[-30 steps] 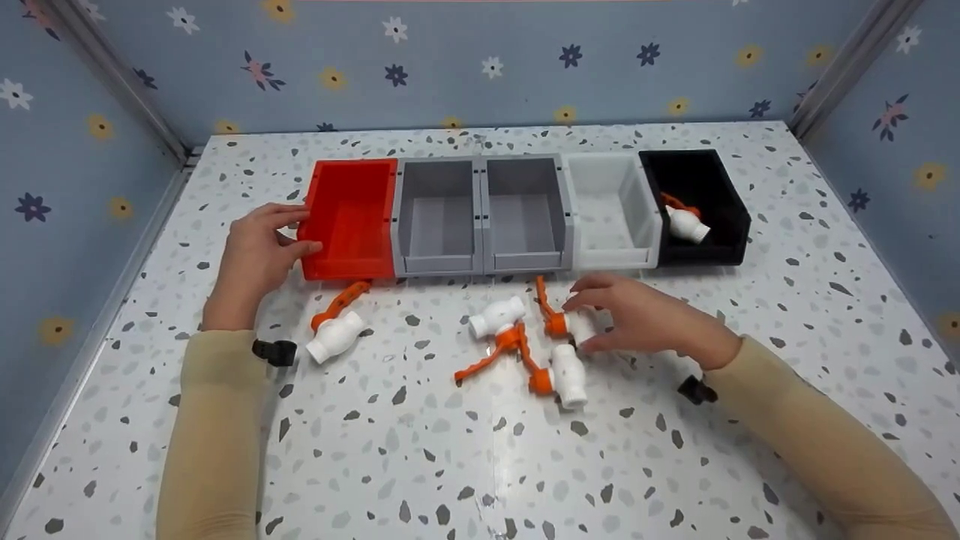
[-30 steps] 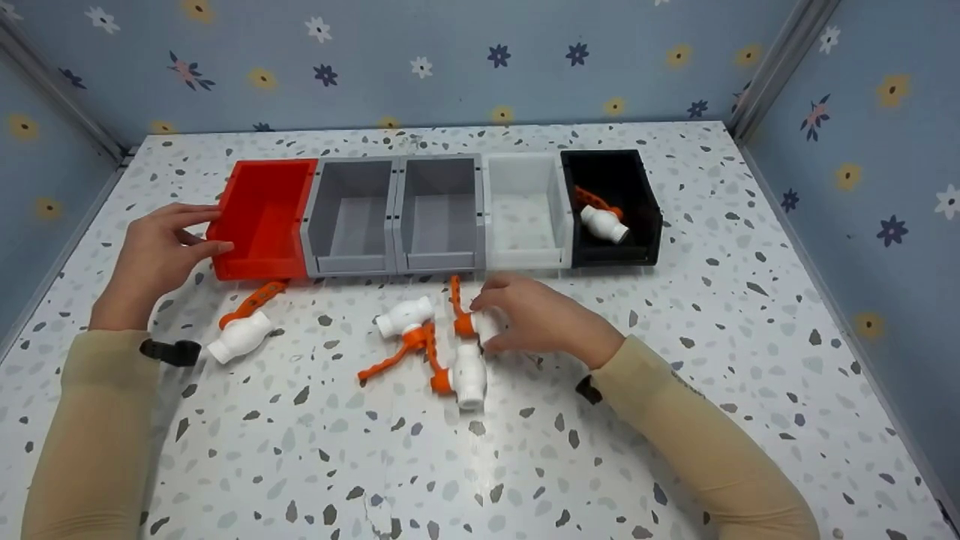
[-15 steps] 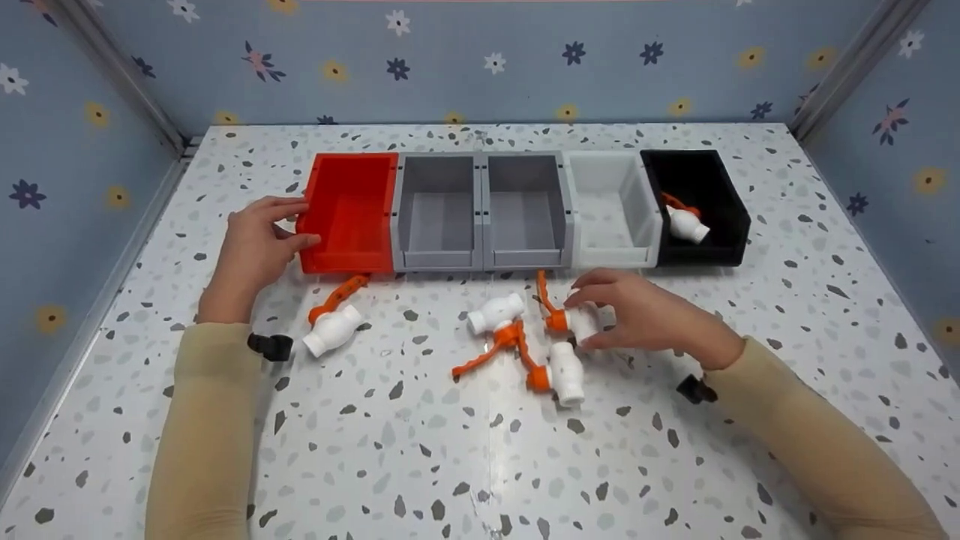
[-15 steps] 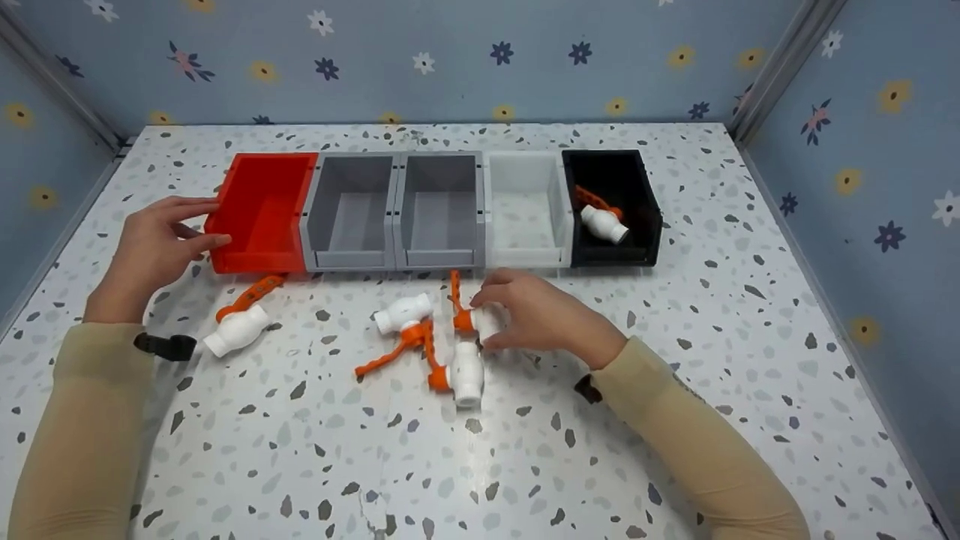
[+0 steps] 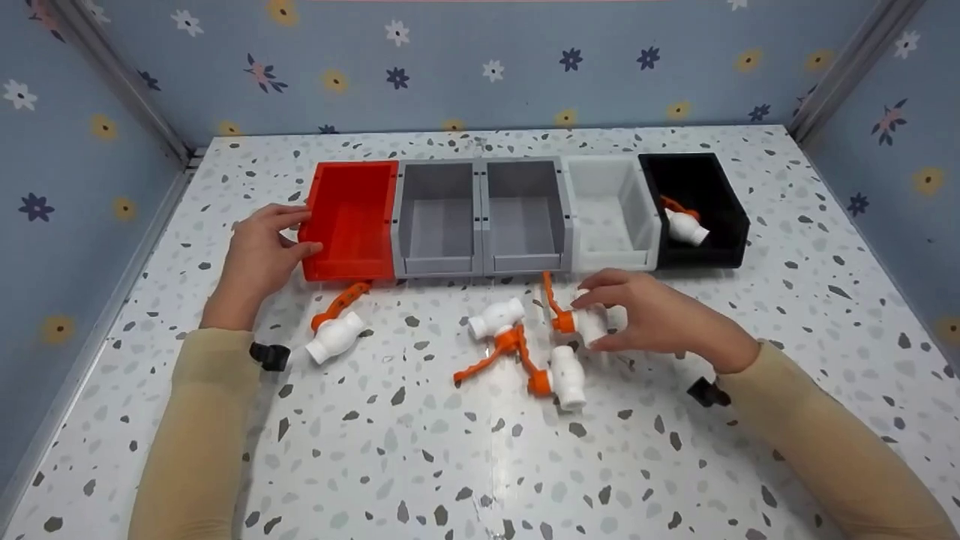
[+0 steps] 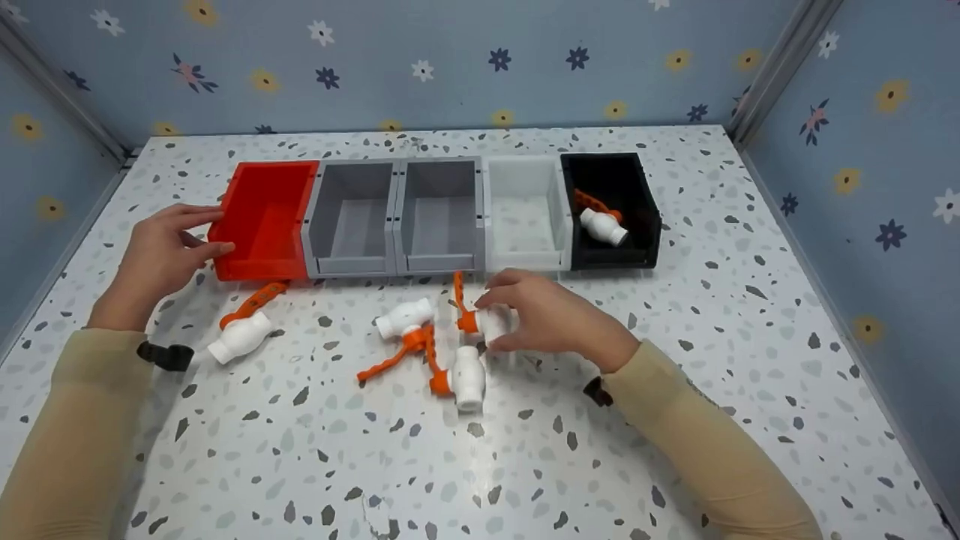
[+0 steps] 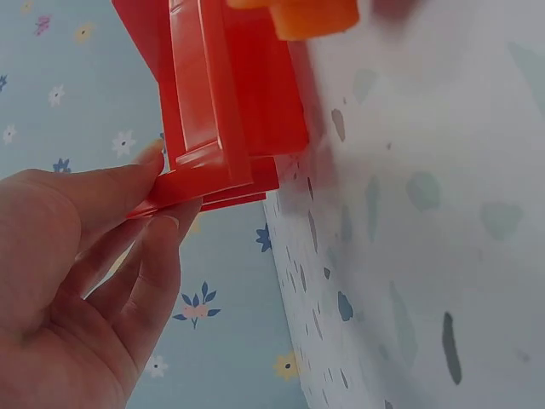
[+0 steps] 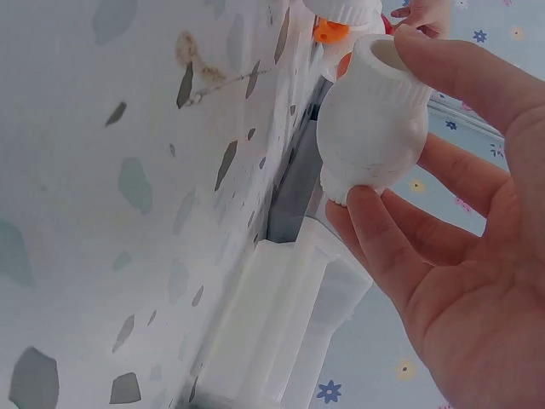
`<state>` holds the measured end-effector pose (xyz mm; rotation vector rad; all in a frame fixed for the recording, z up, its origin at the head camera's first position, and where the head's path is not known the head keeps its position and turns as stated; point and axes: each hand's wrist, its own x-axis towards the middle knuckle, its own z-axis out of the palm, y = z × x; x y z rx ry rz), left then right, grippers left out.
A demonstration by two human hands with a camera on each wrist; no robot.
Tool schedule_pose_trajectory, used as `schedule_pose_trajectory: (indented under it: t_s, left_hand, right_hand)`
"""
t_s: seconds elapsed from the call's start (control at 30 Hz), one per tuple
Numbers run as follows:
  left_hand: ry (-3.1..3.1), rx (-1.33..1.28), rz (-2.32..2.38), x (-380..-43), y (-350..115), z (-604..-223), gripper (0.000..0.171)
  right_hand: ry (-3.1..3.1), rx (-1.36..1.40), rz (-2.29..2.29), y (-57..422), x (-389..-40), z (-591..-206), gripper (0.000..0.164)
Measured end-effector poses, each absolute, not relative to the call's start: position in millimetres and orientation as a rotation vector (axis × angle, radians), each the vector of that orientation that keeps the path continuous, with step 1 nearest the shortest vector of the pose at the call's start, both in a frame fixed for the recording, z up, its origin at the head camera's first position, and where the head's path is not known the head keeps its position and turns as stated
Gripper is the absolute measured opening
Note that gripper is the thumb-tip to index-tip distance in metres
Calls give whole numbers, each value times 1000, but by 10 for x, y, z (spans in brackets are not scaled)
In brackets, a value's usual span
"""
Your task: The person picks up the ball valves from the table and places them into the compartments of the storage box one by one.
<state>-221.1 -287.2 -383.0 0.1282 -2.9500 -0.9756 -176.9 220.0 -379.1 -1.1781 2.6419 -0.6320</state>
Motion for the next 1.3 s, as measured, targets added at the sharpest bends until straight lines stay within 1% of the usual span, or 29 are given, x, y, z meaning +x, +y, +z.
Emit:
schedule_pose_trajectory:
  t_s: [0.4,0.63,0.77,1.3]
  left_hand:
    - [-2954,103,-917,-2189,-2857,-3828,54]
    - [-2960,99,-925,-2198,-2851,-3828,56]
    - [-2960,97,-922,-2200,-2848,-3833,56]
    - [-2939,109,-913,-2198,-2865,-3866,55]
  right_hand:
    - [2695,-1246,-694,2317,-1809,-3722,52]
    - [2738,-1169,-694,2405,-1863,-3644,52]
    - [2784,-1174,-684,2440,-1899,-3624,51]
    - [2837,-1085,-735,2467,-1968,-3567,49]
